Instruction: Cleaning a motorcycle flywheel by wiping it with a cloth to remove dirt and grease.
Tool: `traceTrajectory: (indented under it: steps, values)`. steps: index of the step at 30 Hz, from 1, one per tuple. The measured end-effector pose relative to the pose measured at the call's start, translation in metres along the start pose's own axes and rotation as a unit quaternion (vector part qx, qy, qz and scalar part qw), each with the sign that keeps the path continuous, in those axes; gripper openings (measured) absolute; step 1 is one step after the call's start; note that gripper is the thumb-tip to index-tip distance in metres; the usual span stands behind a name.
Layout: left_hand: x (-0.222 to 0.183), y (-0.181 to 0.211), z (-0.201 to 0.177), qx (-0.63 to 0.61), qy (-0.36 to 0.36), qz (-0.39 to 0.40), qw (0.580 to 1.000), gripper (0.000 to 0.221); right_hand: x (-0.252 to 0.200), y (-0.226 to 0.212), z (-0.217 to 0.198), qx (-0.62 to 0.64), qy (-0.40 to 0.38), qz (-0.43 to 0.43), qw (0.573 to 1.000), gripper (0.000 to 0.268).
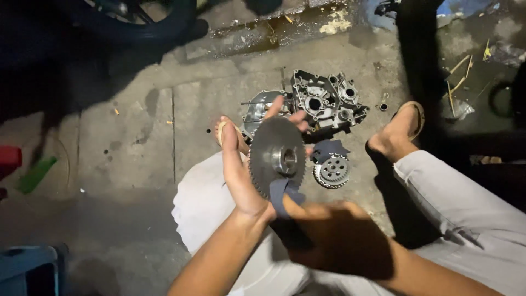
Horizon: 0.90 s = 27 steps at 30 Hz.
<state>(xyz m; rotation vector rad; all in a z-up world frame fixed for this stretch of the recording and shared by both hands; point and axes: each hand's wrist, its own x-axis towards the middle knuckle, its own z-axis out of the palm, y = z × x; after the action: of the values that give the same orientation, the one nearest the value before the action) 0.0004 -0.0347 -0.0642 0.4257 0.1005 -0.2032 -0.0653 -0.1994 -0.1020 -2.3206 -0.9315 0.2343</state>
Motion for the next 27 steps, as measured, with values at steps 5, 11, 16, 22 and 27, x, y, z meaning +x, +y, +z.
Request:
traceTrajectory:
  steps: [5,11,16,22,27]
  values:
    - [-0.003,0.007,-0.014,-0.066,-0.062,-0.057,0.994,0.089,0.022,-0.005,-0.013,-0.147,0.16,-0.054,0.975,0.07]
    - [-0.009,0.024,0.009,-0.058,-0.084,-0.038,0.994,0.109,0.029,-0.01,-0.01,-0.156,0.182,-0.054,0.969,0.052]
    - [-0.013,0.036,0.026,-0.024,-0.065,-0.056,0.996,0.127,0.022,-0.012,-0.006,-0.155,0.19,-0.058,0.968,0.04]
    - [-0.011,0.028,0.028,-0.049,-0.046,-0.047,0.997,0.121,0.02,0.018,-0.016,0.009,0.171,-0.06,0.983,0.052]
    - [-0.013,0.02,0.032,-0.044,-0.078,-0.102,0.991,0.122,0.027,0.067,-0.017,-0.161,0.302,-0.225,0.913,0.014]
